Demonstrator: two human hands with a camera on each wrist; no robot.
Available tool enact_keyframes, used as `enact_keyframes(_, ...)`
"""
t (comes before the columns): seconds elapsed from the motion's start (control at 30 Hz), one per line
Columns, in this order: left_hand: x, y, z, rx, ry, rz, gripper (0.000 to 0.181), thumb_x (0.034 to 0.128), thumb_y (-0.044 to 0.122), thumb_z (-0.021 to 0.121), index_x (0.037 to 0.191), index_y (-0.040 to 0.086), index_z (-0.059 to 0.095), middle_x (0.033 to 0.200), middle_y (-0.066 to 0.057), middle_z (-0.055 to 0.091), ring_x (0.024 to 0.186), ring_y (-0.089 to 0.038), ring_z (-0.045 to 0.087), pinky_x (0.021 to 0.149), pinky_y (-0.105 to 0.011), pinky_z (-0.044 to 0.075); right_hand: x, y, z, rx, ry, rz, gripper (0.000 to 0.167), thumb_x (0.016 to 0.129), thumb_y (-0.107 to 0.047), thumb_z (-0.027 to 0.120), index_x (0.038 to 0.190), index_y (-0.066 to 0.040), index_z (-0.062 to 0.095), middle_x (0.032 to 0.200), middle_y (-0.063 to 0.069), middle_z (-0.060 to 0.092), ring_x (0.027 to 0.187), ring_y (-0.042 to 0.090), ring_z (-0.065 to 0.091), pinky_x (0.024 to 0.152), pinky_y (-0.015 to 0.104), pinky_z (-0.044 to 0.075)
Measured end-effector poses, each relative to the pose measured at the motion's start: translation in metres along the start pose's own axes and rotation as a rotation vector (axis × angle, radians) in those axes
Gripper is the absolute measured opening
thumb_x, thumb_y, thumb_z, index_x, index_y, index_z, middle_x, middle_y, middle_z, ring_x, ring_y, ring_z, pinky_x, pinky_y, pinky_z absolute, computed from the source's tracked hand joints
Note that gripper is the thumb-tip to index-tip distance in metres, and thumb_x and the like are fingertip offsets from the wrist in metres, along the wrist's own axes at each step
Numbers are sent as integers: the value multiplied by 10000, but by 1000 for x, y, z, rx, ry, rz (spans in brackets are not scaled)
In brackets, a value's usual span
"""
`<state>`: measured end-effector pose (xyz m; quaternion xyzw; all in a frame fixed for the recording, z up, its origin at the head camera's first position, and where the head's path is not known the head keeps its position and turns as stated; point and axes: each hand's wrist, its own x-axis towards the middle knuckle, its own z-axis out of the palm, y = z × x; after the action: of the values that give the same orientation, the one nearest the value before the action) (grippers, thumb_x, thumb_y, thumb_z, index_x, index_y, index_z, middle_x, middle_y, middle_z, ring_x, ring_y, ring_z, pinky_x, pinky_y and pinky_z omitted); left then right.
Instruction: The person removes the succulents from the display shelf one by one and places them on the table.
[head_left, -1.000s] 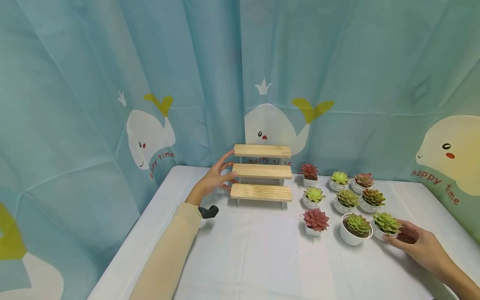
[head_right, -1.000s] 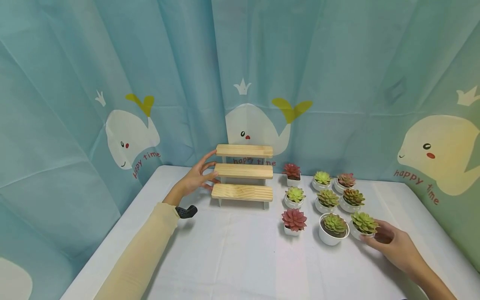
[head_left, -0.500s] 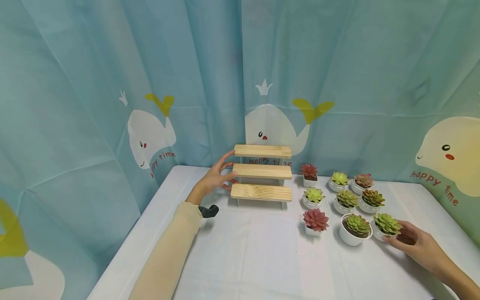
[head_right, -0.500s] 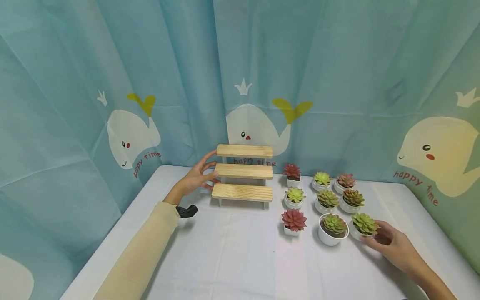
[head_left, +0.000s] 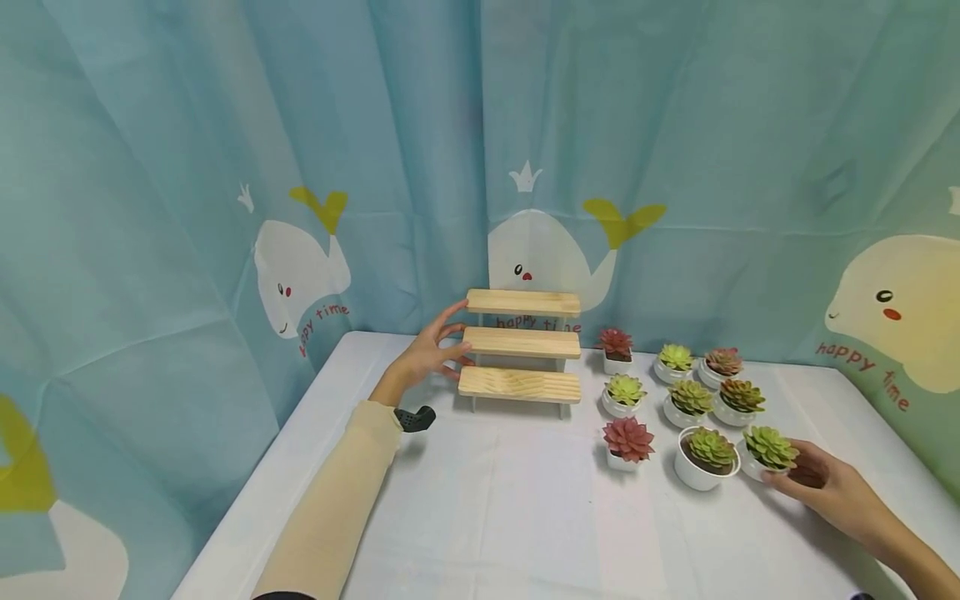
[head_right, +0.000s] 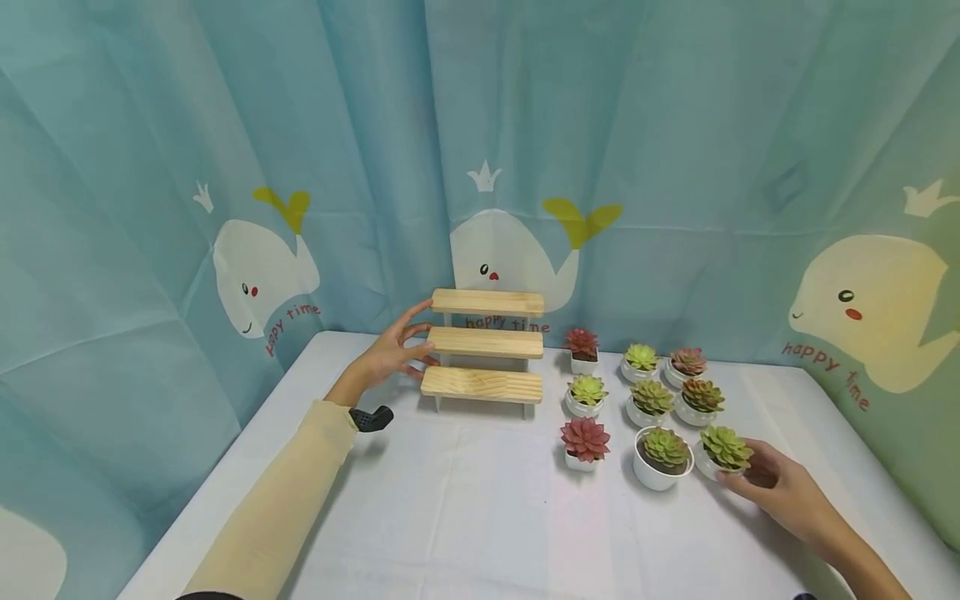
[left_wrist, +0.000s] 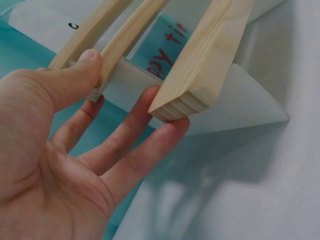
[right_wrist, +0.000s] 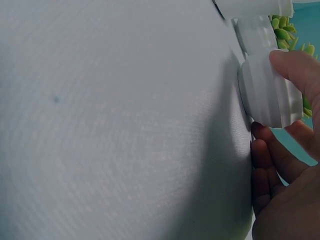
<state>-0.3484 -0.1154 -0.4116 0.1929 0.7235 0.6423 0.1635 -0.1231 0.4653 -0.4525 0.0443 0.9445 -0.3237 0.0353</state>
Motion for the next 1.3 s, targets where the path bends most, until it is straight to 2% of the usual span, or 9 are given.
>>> enact_keyframes(0.3, 0, 1, -2, 6, -18, 9, 780, 1034, 142, 648, 1633, 412, 228, 1668, -196, 212, 1132, -505, 638, 827, -558, 594, -2, 0, -1, -3, 24, -42, 767, 967, -350, 745, 1456, 130, 399, 1191, 277, 655, 868, -167, 505, 684, 159, 488)
enact_keyframes(0.4, -3, 3, -5, 14, -19, 17, 767, 1037, 162, 648, 1629, 422, 235, 1644, -187, 271, 1139, -515, 633, 858, -581, 580, -1, -1, -4, -12, 21, -49, 766, 966, -342, 746, 1459, 125, 392, 1212, 318, 639, 912, -74, 567, 689, 164, 488)
enact_keyframes(0.43, -4, 4, -6, 23, -19, 20, 763, 1040, 168, 643, 1630, 421, 231, 1632, -185, 295, 1139, -511, 634, 863, -583, 578, -1, -1, -6, -10, 14, -53, 766, 970, -337, 742, 1464, 126, 385, 1228, 345, 624, 942, -2, 610, 692, 173, 492)
enact_keyframes(0.53, -8, 6, -11, 41, -12, 26, 752, 1046, 191, 637, 1633, 418, 224, 1598, -170, 360, 1125, -498, 647, 860, -584, 578, 1, -3, -9, -13, -15, -44, 779, 982, -352, 724, 1485, 119, 361, 1289, 386, 575, 962, 56, 620, 703, 201, 509)
enact_keyframes(0.67, -13, 8, -17, 62, -14, 41, 750, 1053, 214, 627, 1645, 390, 202, 1591, -184, 371, 1127, -504, 643, 844, -588, 580, -1, -4, -12, -8, -34, -43, 787, 982, -352, 724, 1497, 111, 352, 1310, 371, 565, 916, -88, 550, 707, 209, 513)
enact_keyframes(0.77, -15, 9, -20, 71, -16, 48, 753, 1051, 235, 630, 1649, 381, 196, 1586, -184, 381, 1132, -516, 636, 845, -598, 577, -2, -4, -14, -5, -40, -40, 784, 984, -354, 720, 1499, 107, 350, 1307, 363, 568, 892, -144, 515, 702, 210, 510)
enact_keyframes(1.07, -21, 13, -26, 100, 16, 58, 774, 1033, 281, 660, 1650, 369, 201, 1565, -156, 421, 1119, -529, 639, 809, -563, 598, -6, -3, -17, 2, 4, -130, 715, 955, -242, 767, 1462, 100, 397, 1223, 256, 635, 911, -129, 559, 706, 209, 535)
enact_keyframes(1.23, -26, 21, -29, 130, 30, 76, 787, 1033, 279, 661, 1656, 350, 184, 1564, -161, 415, 1131, -555, 620, 800, -552, 604, -8, -1, -25, -4, 16, -169, 716, 944, -212, 778, 1474, 76, 391, 1235, 261, 636, 918, -110, 582, 704, 215, 542)
enact_keyframes(1.3, -28, 25, -31, 150, 38, 91, 786, 1034, 274, 658, 1658, 338, 184, 1562, -165, 418, 1126, -559, 621, 790, -546, 608, -8, 0, -29, -3, 32, -208, 682, 937, -181, 781, 1479, 22, 418, 1218, 135, 679, 918, -101, 597, 695, 210, 538)
